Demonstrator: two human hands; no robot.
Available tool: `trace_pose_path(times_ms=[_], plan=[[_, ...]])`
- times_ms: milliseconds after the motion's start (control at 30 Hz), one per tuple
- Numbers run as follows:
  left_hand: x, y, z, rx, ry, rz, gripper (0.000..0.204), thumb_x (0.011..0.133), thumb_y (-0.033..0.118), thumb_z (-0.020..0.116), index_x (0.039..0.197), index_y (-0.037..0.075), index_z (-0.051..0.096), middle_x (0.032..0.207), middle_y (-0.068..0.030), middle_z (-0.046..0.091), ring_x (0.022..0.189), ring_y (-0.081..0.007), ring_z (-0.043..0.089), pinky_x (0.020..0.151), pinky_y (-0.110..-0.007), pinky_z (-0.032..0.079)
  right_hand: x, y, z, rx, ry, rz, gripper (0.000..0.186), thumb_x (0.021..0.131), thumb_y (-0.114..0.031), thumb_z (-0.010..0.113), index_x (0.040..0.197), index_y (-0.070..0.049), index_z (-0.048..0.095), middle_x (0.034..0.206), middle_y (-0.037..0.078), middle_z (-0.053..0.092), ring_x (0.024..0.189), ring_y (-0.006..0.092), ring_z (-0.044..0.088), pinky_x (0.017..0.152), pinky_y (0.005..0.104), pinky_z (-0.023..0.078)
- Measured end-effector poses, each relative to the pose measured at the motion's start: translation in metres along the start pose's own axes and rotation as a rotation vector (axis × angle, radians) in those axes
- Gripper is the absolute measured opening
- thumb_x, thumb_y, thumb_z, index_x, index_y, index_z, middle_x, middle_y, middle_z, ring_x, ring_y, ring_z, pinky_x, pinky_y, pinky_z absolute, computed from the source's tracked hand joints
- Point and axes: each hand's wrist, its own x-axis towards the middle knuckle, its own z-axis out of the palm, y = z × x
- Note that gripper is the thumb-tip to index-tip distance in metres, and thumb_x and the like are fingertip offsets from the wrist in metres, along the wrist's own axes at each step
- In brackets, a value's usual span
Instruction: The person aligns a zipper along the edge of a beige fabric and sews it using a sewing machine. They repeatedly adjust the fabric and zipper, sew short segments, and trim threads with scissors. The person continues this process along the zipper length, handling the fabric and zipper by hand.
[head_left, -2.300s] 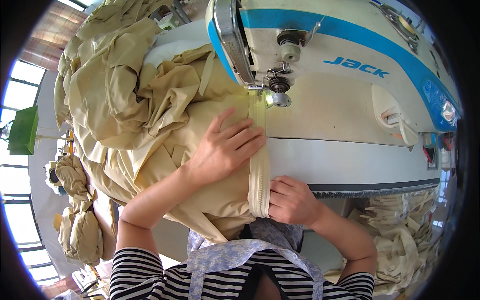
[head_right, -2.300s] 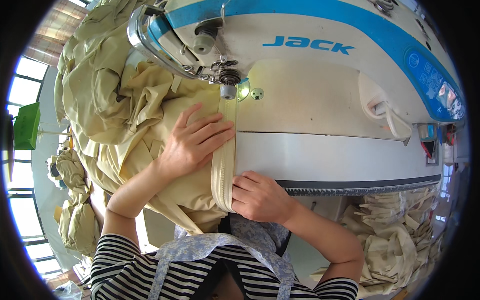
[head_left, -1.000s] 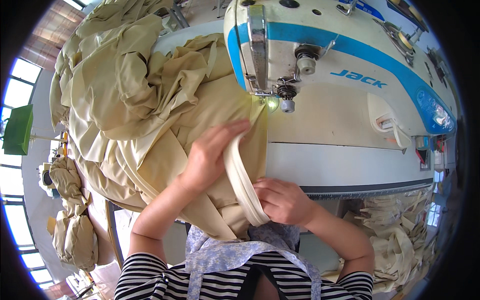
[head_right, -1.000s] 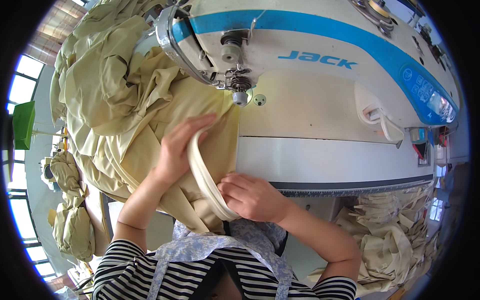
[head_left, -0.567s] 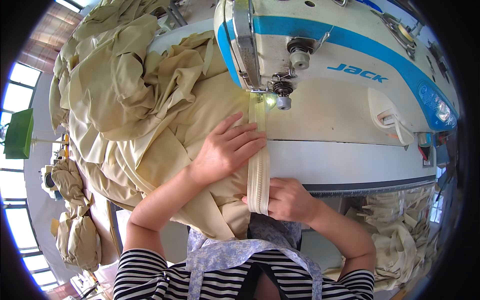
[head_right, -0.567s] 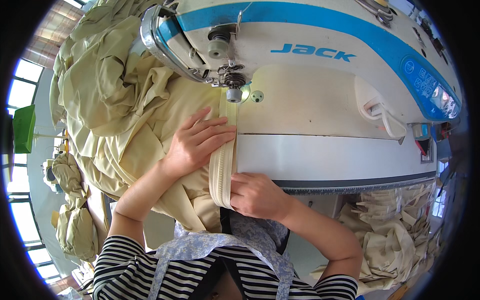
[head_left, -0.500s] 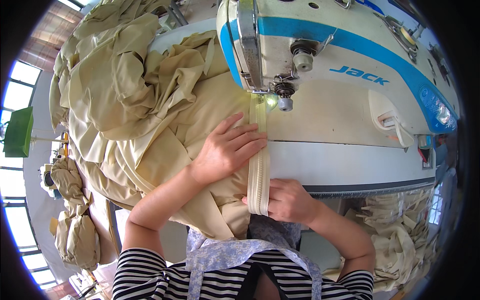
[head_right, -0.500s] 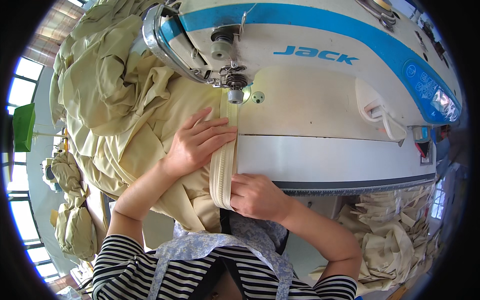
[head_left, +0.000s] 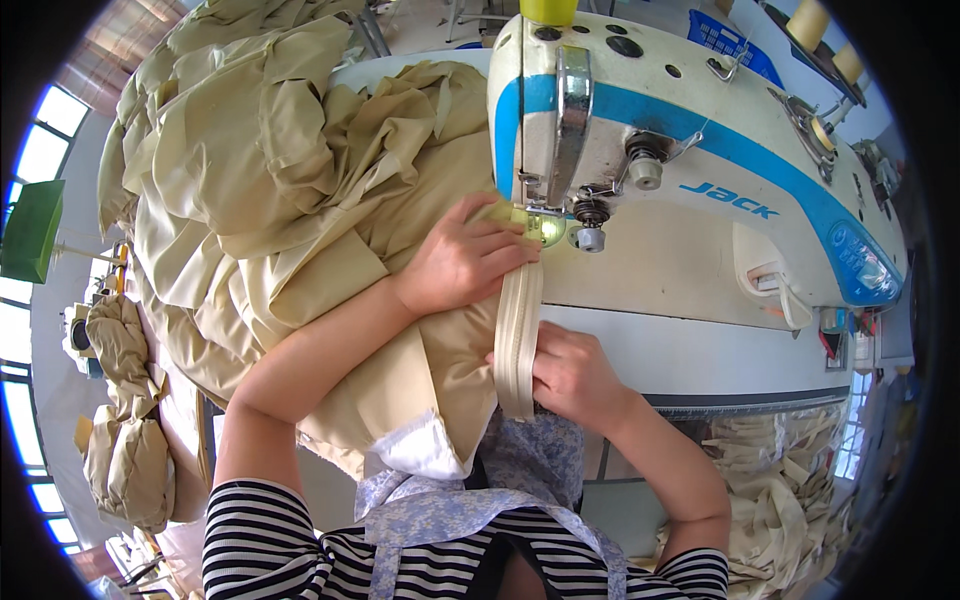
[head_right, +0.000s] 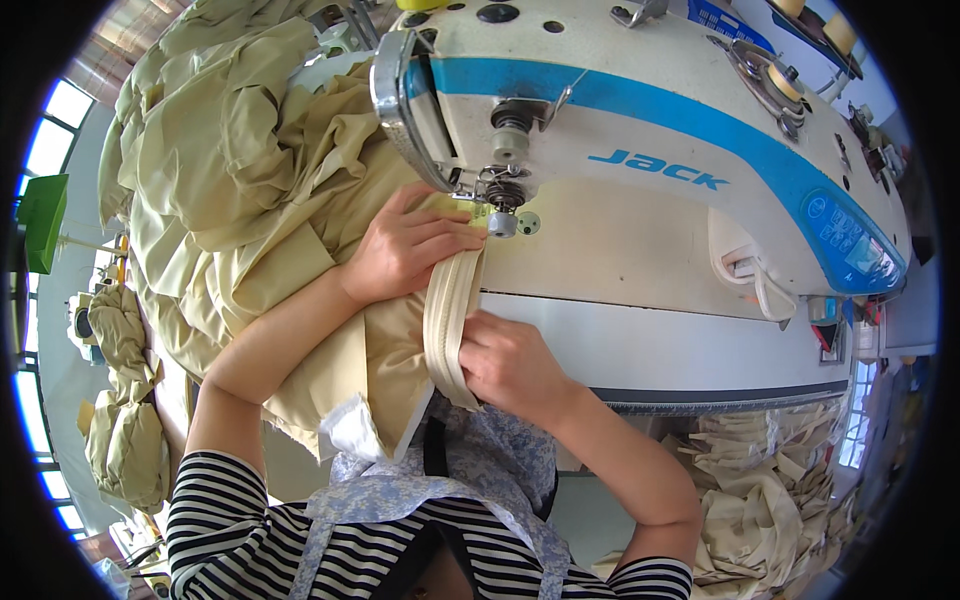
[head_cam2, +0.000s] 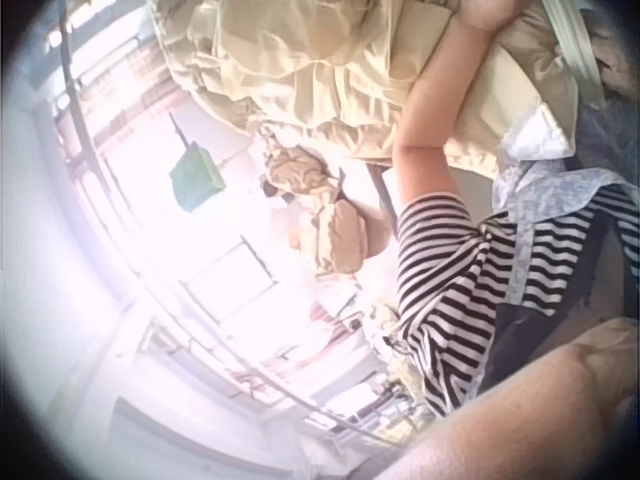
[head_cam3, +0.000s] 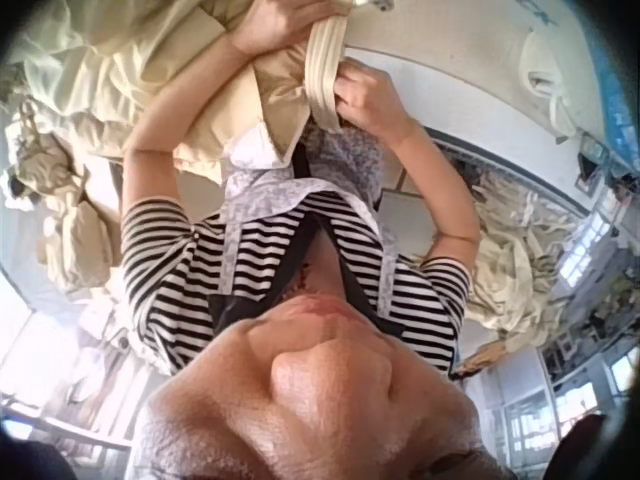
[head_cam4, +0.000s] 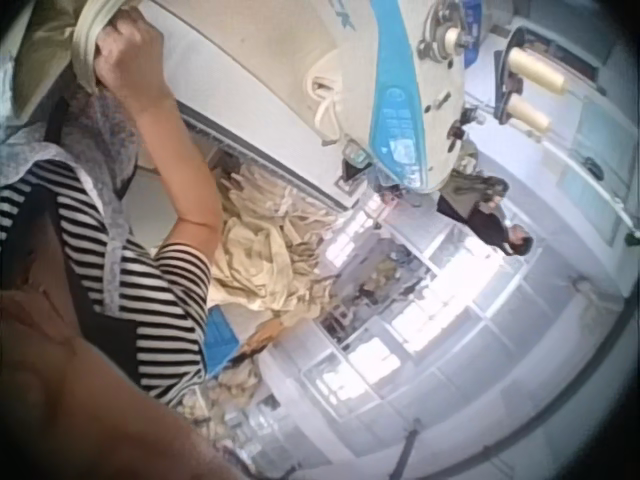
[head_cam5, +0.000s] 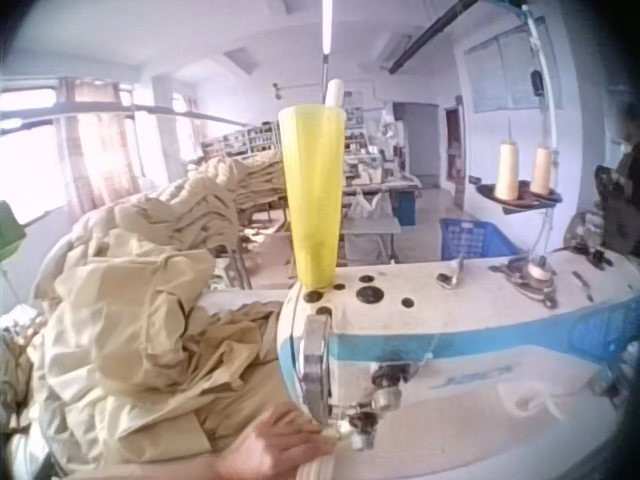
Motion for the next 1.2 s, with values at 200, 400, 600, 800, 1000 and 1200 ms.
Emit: trace_pose_path(times_ms=[200,400,600,800,1000,1200], plan=[[0.01,-0.004,-0.017,-0.146,-0.048,-0.051,0.027,0.088,0.019,0.071,0.114,0.011,0.069,0.112,-0.0034,0.071,0.097,-0.0265,0.069,0.084,-0.039,0.055,0.004,-0.011,-0.003,0.246,-0.166,0.052,0.026,0.077,-0.005,0.071,0.103,-0.008,0.072,0.102,0.013,0.068,0.094,0.0332,0.066,0.082,0.0411,0.056],[-0.045,0.006,-0.117,0.288,-0.628,-0.791,0.046,0.092,0.048,0.066,0.114,0.007,0.065,0.086,-0.0156,0.072,0.081,-0.0367,0.07,0.075,-0.046,0.055,-0.024,-0.07,0.002,0.64,-0.575,0.179,0.061,0.085,-0.05,0.073,0.127,-0.006,0.066,0.108,0.019,0.07,0.097,0.0379,0.067,0.083,0.0397,0.054],[-0.059,0.038,-0.155,0.507,-0.872,-0.799,0.044,0.09,0.041,0.067,0.116,0.006,0.058,0.081,-0.0206,0.07,0.081,-0.0377,0.07,0.075,-0.049,0.056,-0.044,-0.106,0.046,0.396,-0.308,-0.162,0.014,0.09,-0.022,0.071,0.093,-0.009,0.072,0.088,0.005,0.072,0.08,0.0206,0.068,0.075,0.0326,0.052],[-0.053,-0.024,-0.183,0.801,-0.231,-0.517,0.023,0.09,0.019,0.064,0.108,0.007,0.054,0.092,-0.017,0.07,0.085,-0.037,0.07,0.072,-0.049,0.056,-0.067,-0.112,0.1,0.245,-0.189,-0.107,0.015,0.09,-0.017,0.066,0.098,-0.004,0.07,0.102,0.01,0.074,0.102,0.0258,0.07,0.098,0.0384,0.052],[-0.063,-0.006,-0.147,0.733,-0.377,-0.648,0.03,0.089,0.011,0.065,0.118,0.009,0.057,0.111,-0.0121,0.068,0.102,-0.0338,0.067,0.079,-0.045,0.057,-0.093,-0.103,0.127,0.129,-0.174,-0.065,0.017,0.089,-0.011,0.064,0.102,-0.002,0.068,0.112,0.01,0.074,0.109,0.0252,0.069,0.105,0.041,0.052],[-0.034,0.095,-0.071,0.054,-0.307,0.059,0.045,0.088,0.005,0.065,0.132,0.008,0.062,0.146,-0.0066,0.055,0.132,-0.0301,0.054,0.11,-0.045,0.045,-0.098,-0.114,0.097,0.475,-0.136,0.136,0.025,0.097,-0.02,0.062,0.108,0.003,0.066,0.099,0.015,0.074,0.098,0.0287,0.072,0.097,0.0383,0.054]])
